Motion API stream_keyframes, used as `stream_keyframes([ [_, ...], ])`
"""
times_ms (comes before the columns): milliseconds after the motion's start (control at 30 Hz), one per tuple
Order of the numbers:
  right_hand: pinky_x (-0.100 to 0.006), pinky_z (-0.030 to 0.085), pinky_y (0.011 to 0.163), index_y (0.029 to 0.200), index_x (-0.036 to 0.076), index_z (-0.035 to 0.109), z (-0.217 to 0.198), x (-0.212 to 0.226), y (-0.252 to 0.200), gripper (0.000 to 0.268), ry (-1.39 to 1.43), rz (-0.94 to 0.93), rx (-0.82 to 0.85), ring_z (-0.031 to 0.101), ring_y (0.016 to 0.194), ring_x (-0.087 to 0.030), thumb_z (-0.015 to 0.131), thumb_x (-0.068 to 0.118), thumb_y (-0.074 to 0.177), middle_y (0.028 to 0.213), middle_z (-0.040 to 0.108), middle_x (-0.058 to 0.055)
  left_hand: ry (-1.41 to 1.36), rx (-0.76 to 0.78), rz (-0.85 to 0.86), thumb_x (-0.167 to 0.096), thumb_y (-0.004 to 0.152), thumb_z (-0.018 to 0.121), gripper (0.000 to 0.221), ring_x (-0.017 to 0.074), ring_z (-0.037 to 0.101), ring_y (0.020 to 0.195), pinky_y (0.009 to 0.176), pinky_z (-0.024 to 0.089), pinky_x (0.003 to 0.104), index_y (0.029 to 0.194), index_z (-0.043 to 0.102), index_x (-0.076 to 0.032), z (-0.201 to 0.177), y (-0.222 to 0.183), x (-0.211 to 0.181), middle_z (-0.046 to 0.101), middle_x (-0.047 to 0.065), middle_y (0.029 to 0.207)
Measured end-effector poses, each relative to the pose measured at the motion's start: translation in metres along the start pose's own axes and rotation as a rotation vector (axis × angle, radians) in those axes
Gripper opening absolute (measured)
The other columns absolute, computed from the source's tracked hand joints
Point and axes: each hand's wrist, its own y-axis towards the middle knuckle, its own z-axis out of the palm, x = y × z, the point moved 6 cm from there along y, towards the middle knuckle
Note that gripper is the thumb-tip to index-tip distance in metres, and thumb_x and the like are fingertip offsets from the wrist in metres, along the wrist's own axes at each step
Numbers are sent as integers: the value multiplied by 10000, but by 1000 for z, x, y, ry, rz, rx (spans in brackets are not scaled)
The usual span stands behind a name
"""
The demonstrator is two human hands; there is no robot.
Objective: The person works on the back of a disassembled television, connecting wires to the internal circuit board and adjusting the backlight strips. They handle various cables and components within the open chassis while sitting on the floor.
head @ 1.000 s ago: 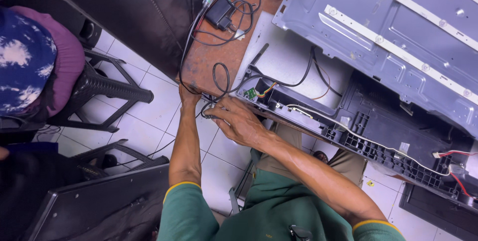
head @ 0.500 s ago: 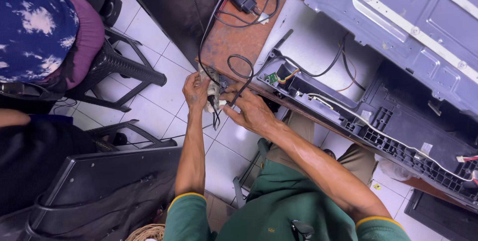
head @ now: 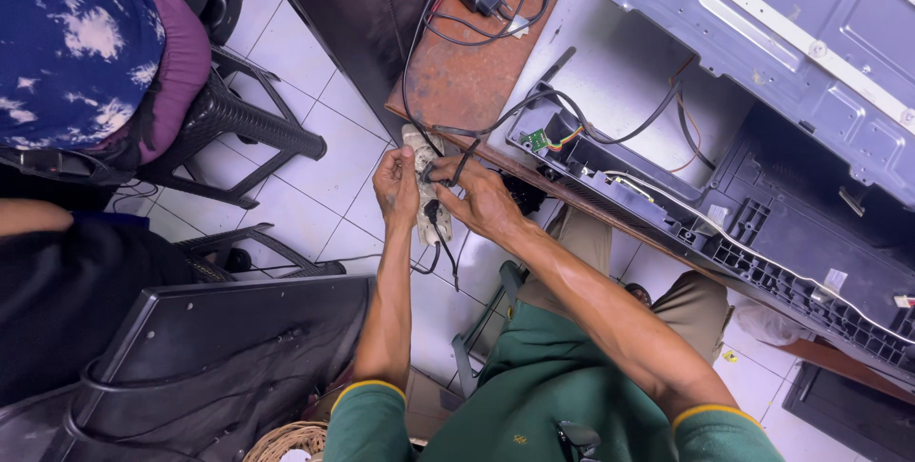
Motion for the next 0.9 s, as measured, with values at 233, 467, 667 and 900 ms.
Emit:
stream_keyframes([
  [233,-324,509,690,906,117,651,-2,-6,-2,102,-87,-84,-52,626,813,-266,606,139,817,876,616,-91,51,-36,75,-320,869,587,239,45,512,490,466,419,184,858,635,-86,0,-5,-8,577,13,644],
  [467,-356,516,635,840,77,629,1,7,2,62,-154,-140,-38,626,754,-297,597,125,816,828,602,-107,96,-78,124,-318,853,614,243,68,538,482,446,426,201,849,641,-77,0,-9,-25,604,33,660],
  [667,-322,518,630,818,81,631,1,2,2,67,-244,-173,-75,634,756,-266,602,142,816,828,608,-85,122,-81,144,-297,847,626,224,84,547,471,441,439,224,841,642,-74,0,-7,-19,614,43,642],
  [900,-327,520,646,856,92,634,16,-19,4,109,-325,-212,-48,628,780,-261,578,178,822,859,623,-83,110,-31,162,-296,859,600,216,75,545,466,443,444,216,897,642,-87,3,-8,-27,589,41,579],
])
